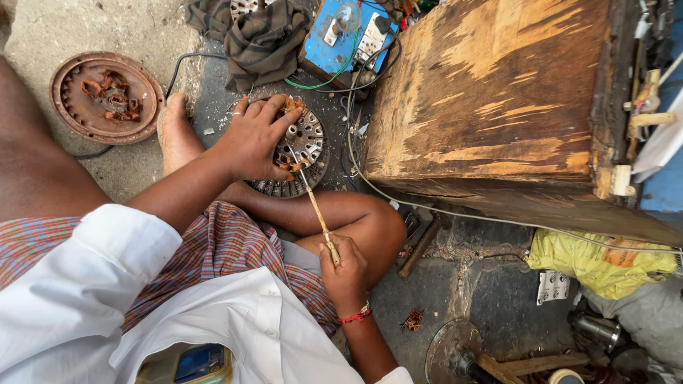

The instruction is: The person sits on the ground cleaning a fan motor rotor, using a thin rod to scrape rust and debris out of the slots around the armature and placing the removed pieces onto a rusty cover plate beside them. They rotate the rotor by hand to reach different sections and continue picking debris from slot to slot.

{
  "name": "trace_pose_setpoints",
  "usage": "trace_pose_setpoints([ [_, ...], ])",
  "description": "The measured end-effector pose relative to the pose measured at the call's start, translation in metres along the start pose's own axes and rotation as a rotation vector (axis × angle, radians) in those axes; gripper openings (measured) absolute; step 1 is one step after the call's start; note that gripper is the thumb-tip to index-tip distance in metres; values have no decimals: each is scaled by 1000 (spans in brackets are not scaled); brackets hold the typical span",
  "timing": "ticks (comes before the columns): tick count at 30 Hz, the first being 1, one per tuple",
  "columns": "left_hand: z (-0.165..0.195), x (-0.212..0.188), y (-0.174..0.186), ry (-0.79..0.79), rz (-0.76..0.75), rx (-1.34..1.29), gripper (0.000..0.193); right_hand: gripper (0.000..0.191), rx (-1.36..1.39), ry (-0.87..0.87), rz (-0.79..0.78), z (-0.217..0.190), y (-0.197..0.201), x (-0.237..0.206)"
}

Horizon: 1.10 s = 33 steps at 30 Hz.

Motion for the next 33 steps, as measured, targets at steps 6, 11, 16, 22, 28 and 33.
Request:
trace_pose_setpoints([
  [6, 3, 3, -16, 86, 84, 17, 118, 14, -128, 18, -16, -21, 11, 4],
  [11, 2, 8, -15, 116, -23, 90, 122, 15, -295, 59, -114, -37, 41, 31],
  [16, 5, 11, -14, 127, -94, 137, 119, 15, -418, 147, -202, -53, 58, 51],
  [22, 7, 12, -14, 135, -130, 150, 117, 11, -518, 218, -280, -76, 81, 78],
  [28, 10, 10, -7, 128, -128, 150, 119, 12, -635, 251, -331, -97, 98, 100],
  [33, 20, -2, -3, 119, 96, 87, 125, 14, -543, 152, -280, -89, 102, 92],
])
Point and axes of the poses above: each hand's wrist, its own x-axis towards the middle knuckle, its own y-axis out of the back of the hand, z = x × y, the point moved 1 cm from there along x, towards the middle knuckle, and after that the axes turned 14 degrees about -y, right-handed, at the moved point
